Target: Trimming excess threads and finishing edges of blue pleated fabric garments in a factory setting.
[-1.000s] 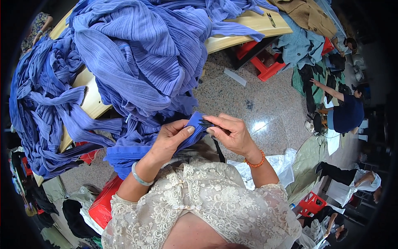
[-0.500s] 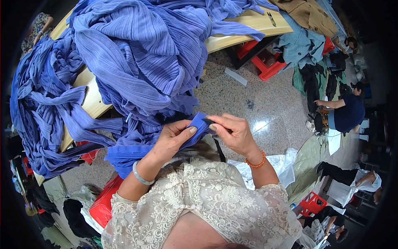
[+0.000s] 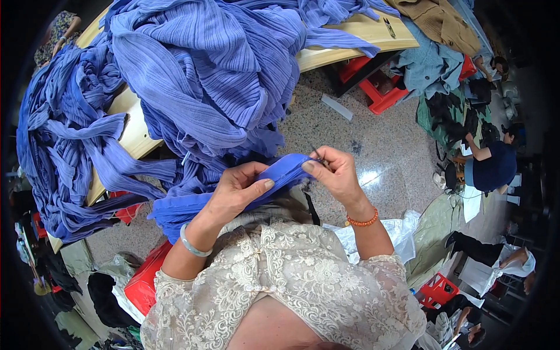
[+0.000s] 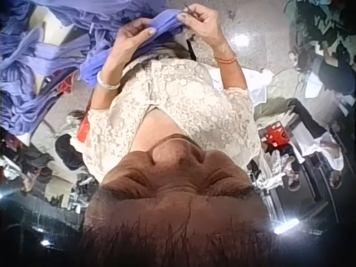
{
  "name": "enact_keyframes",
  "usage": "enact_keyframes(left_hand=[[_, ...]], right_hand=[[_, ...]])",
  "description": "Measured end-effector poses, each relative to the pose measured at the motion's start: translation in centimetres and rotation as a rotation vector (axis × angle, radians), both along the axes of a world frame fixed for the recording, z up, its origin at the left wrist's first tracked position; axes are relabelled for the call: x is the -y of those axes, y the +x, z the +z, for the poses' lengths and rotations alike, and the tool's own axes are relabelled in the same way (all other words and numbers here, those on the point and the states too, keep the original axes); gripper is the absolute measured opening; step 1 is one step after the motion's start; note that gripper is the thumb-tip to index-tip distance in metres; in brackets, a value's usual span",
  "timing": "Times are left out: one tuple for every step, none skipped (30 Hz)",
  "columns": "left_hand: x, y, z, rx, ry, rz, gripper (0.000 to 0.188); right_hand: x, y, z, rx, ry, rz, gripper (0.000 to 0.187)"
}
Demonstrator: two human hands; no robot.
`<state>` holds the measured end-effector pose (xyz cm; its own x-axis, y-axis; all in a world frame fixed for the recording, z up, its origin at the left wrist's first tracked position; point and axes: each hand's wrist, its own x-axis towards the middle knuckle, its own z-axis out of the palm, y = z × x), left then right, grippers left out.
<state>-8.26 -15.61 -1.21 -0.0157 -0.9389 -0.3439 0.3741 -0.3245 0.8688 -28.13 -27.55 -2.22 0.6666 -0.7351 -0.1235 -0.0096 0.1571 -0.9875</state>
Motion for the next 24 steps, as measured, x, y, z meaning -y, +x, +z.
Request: enact_keyframes(left_hand=[[-0.3, 0.3, -0.1, 0.034, 0.004, -0.012, 0.023], [-0.5, 0.4, 0.1, 0.031, 0.026, -0.021, 0.022], [-0.6, 0.5, 0.1, 0.030, 0.027, -0.020, 0.022], [-0.8, 0.6, 0.2, -0.004, 0.023, -0.031, 0.022], [-0.9, 0.6, 0.2, -0.038, 0.019, -0.042, 0.022], [-1.0, 0.6, 0.2, -0.039, 0.019, -0.041, 0.022], [-1.0, 0.4, 0.3, -0.096, 0.030, -0.011, 0.023], [-1.0, 0.3, 0.3, -0.153, 0.040, 0.019, 0.024], [-1.0, 0.1, 0.6, -0.154, 0.040, 0.021, 0.024], [-0.9, -0.1, 1.1, -0.200, 0.067, 0.047, 0.025], [-0.9, -0.2, 1.3, -0.246, 0.093, 0.073, 0.026], [-0.9, -0.2, 1.2, -0.247, 0.091, 0.076, 0.026], [-1.0, -0.1, 1.0, -0.281, 0.097, 0.083, 0.026], [-1.1, -0.1, 0.8, -0.316, 0.102, 0.090, 0.026], [-1.2, -0.1, 0.8, -0.317, 0.099, 0.094, 0.026], [-1.1, -0.2, 0.8, -0.333, 0.110, 0.113, 0.026], [-1.0, -0.3, 0.8, -0.348, 0.121, 0.133, 0.025], [-0.9, -0.4, 0.8, -0.346, 0.123, 0.135, 0.025], [-0.9, -0.4, 0.7, -0.369, 0.119, 0.157, 0.024], [-1.0, -0.4, 0.6, -0.391, 0.116, 0.178, 0.024], [-1.0, -0.3, 0.6, -0.392, 0.116, 0.180, 0.024], [-1.0, -0.3, 0.5, -0.409, 0.118, 0.167, 0.024], [-1.0, -0.3, 0.5, -0.425, 0.120, 0.154, 0.024], [-1.0, -0.3, 0.4, -0.425, 0.119, 0.153, 0.024]], right_hand=[[0.1, 0.0, 0.3, -0.001, 0.001, 0.002, 0.013], [0.3, 0.0, 0.8, -0.010, -0.034, 0.023, 0.013], [0.3, 0.0, 1.0, -0.020, -0.069, 0.045, 0.013], [0.3, 0.0, 1.1, -0.021, -0.069, 0.045, 0.013], [0.3, 0.1, 1.2, -0.030, -0.071, 0.046, 0.013], [0.3, 0.1, 1.2, -0.039, -0.073, 0.046, 0.013], [0.3, 0.2, 1.4, -0.040, -0.073, 0.049, 0.013], [0.2, 0.4, 1.6, -0.043, -0.061, 0.040, 0.014], [0.2, 0.6, 1.7, -0.048, -0.049, 0.031, 0.014], [0.2, 0.6, 1.6, -0.048, -0.050, 0.035, 0.014], [0.2, 0.5, 1.4, -0.099, -0.070, 0.049, 0.016], [0.1, 0.5, 1.3, -0.151, -0.091, 0.062, 0.018], [-0.2, 0.7, 1.5, -0.151, -0.093, 0.067, 0.018], [-0.5, 1.0, 1.7, -0.171, -0.229, 0.058, 0.023], [-0.8, 1.2, 1.9, -0.190, -0.365, 0.050, 0.029], [-0.8, 0.8, 2.1, -0.221, -0.390, 0.092, 0.037], [-0.7, 0.6, 2.0, -0.220, -0.388, 0.093, 0.037], [-0.6, 0.4, 1.8, -0.194, -0.516, 0.117, 0.037], [-0.7, 0.4, 1.8, -0.171, -0.647, 0.141, 0.037], [-1.1, 0.4, 1.8, -0.148, -0.660, 0.145, 0.036], [-1.3, 0.4, 1.8, -0.162, -0.684, 0.158, 0.037], [-1.4, 0.4, 1.9, -0.175, -0.708, 0.168, 0.037], [-1.6, 0.6, 1.9, -0.165, -0.718, 0.145, 0.037], [-1.7, 0.8, 1.9, -0.165, -0.718, 0.145, 0.037]])
